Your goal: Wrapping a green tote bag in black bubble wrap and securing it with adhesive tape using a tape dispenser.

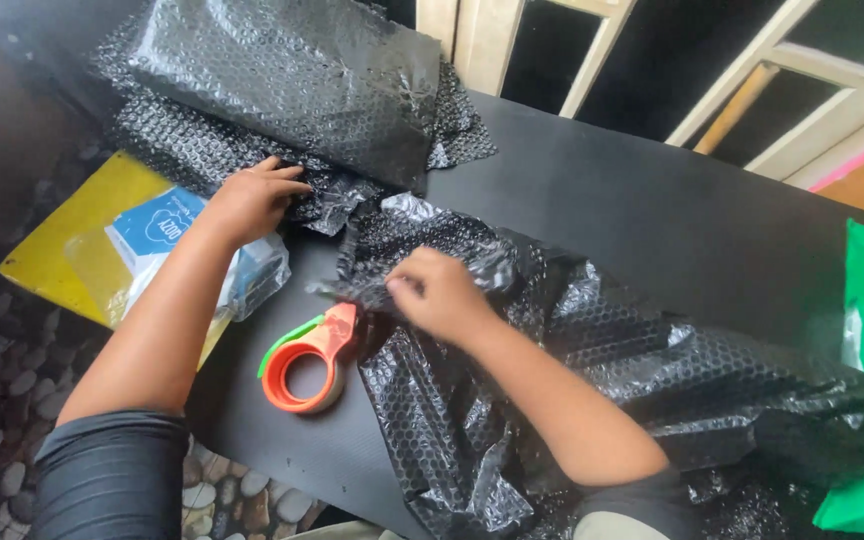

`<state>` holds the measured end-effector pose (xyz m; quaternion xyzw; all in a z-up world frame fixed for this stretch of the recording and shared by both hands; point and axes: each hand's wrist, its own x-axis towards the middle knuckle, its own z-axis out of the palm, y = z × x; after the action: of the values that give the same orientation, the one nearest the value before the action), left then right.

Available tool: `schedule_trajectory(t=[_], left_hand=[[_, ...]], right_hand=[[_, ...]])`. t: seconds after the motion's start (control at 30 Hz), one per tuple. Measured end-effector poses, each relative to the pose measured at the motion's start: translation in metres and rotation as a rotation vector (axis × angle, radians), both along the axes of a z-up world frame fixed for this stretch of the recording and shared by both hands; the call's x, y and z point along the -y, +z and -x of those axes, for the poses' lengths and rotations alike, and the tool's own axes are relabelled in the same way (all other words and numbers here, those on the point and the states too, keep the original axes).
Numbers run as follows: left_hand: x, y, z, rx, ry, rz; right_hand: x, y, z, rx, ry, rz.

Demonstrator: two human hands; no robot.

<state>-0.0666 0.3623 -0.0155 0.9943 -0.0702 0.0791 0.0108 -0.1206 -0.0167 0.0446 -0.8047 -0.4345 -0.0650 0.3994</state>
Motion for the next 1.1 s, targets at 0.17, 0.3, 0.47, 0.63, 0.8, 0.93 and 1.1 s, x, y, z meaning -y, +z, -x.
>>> schedule_trajectory(t=[0.17, 0.3, 0.47, 0.63, 0.8, 0.93, 1.1], left_hand=[[0.071, 0.073, 0.047, 0.129, -0.161, 0.1], [0.168, 0.146, 0.111, -0.028, -0.325, 0.515], [0.247, 0.152, 0.156, 0.058, -0.441, 0.798], [0.296, 0.14, 0.178, 0.236, -0.455, 0.811], [0.328, 0.144, 0.198, 0.309, -0.503, 0.768], [0.341, 0.12, 0.195, 0.743, -0.427, 0.562], [0.379, 0.117, 0.216, 1.001, -0.211, 0.496]], right_hand=[[0.053, 0.022, -0.017, -0.171, -0.191, -0.191], [0.089, 0.041, -0.004, -0.276, -0.18, -0.287], [0.131, 0.047, 0.022, -0.222, -0.163, -0.313], [0.155, 0.055, 0.069, 0.159, -0.219, -0.284], [0.174, 0.054, 0.095, 0.259, -0.339, -0.391], [0.175, 0.052, 0.1, 0.235, -0.367, -0.471], [0.169, 0.063, 0.116, 0.299, -0.391, -0.559]])
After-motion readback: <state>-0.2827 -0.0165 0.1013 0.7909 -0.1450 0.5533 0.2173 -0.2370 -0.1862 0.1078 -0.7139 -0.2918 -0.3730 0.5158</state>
